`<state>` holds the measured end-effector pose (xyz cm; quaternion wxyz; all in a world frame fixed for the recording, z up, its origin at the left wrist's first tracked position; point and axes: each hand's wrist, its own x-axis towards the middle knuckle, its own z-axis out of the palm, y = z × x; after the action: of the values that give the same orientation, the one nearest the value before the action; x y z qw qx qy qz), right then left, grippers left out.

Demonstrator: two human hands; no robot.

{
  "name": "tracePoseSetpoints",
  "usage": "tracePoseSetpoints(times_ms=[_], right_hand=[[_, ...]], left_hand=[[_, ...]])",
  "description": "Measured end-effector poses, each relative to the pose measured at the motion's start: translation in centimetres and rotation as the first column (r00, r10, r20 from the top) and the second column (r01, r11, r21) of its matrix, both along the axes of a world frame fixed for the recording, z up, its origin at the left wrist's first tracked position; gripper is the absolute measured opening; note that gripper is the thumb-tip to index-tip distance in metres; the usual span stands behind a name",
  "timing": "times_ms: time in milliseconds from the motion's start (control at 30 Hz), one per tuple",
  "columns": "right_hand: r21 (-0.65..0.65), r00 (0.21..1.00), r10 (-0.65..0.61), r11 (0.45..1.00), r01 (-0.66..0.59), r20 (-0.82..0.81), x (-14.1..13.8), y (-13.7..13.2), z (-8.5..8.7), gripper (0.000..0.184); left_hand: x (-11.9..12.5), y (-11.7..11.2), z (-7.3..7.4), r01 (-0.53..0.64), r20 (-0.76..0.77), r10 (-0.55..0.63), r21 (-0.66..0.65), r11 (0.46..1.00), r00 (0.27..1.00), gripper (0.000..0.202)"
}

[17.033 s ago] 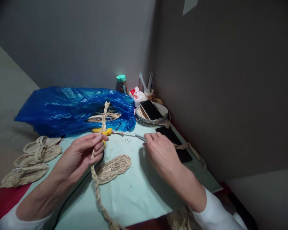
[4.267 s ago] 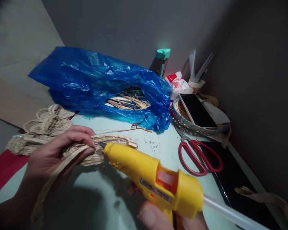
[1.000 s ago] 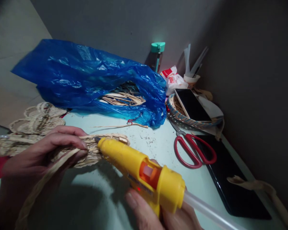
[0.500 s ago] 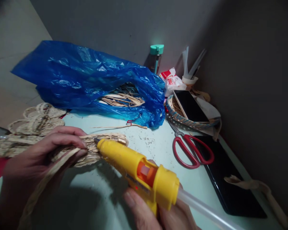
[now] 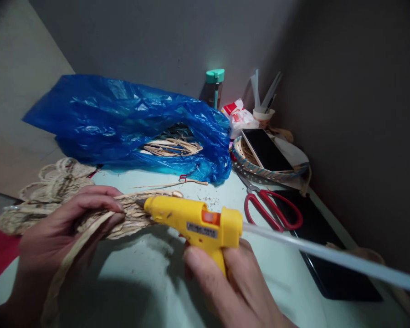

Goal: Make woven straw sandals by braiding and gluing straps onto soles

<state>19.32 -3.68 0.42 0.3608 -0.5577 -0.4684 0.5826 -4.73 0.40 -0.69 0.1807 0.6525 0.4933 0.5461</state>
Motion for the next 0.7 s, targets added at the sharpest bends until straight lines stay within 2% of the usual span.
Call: tracePoseSetpoints(times_ms=[67, 100, 200, 233, 300, 433, 567, 700], right_hand=[[-0.080, 0.984, 0.027, 0.996, -0.041, -0.174, -0.4, 0.9, -0.2, 0.042], [-0.092, 0.952, 0.064, 0.991, -0.095, -0.299, -0.6, 1.4, -0.4, 0.046], [-0.086, 0.745, 0.146, 0.961, -0.263, -0.651, -0.9, 2.6, -1.1, 0.046], [-0.081, 0.700, 0.149, 0.955, -0.284, -0.699, -1.0, 2.8, -1.2, 0.045], [-0.094, 0.660, 0.124, 0.954, -0.285, -0.741, -1.0, 3.1, -1.5, 0.045], [-0.083, 0.663, 0.078, 0.975, -0.208, -0.745, -0.8, 3.2, -1.5, 0.041], [-0.051, 0.734, 0.015, 0.996, -0.068, -0.679, -0.5, 3.5, -1.7, 0.033], [-0.123, 0.790, -0.086, 0.992, 0.013, -0.607, -0.4, 3.9, -2.1, 0.031]], left_hand=[[0.1, -0.1, 0.3, -0.022, 0.012, 0.023, -0.016, 1.000, 1.000, 0.011], [0.1, -0.1, 0.5, -0.037, 0.022, 0.038, -0.045, 0.998, 0.999, 0.009], [-0.1, 0.0, 0.8, -0.039, 0.082, 0.058, -0.221, 0.975, 0.995, 0.008], [-0.2, 0.1, 0.8, -0.018, 0.113, 0.052, -0.281, 0.959, 0.992, 0.010], [-0.5, 0.4, 0.4, 0.024, 0.176, 0.043, -0.364, 0.931, 0.983, 0.016], [-0.9, 1.1, -0.3, 0.041, 0.283, 0.088, -0.422, 0.906, 0.955, 0.025], [-1.1, 1.4, -0.2, 0.067, 0.366, 0.131, -0.483, 0.873, 0.921, 0.024], [-1.5, 1.7, 0.3, 0.096, 0.427, 0.149, -0.500, 0.861, 0.892, 0.022]])
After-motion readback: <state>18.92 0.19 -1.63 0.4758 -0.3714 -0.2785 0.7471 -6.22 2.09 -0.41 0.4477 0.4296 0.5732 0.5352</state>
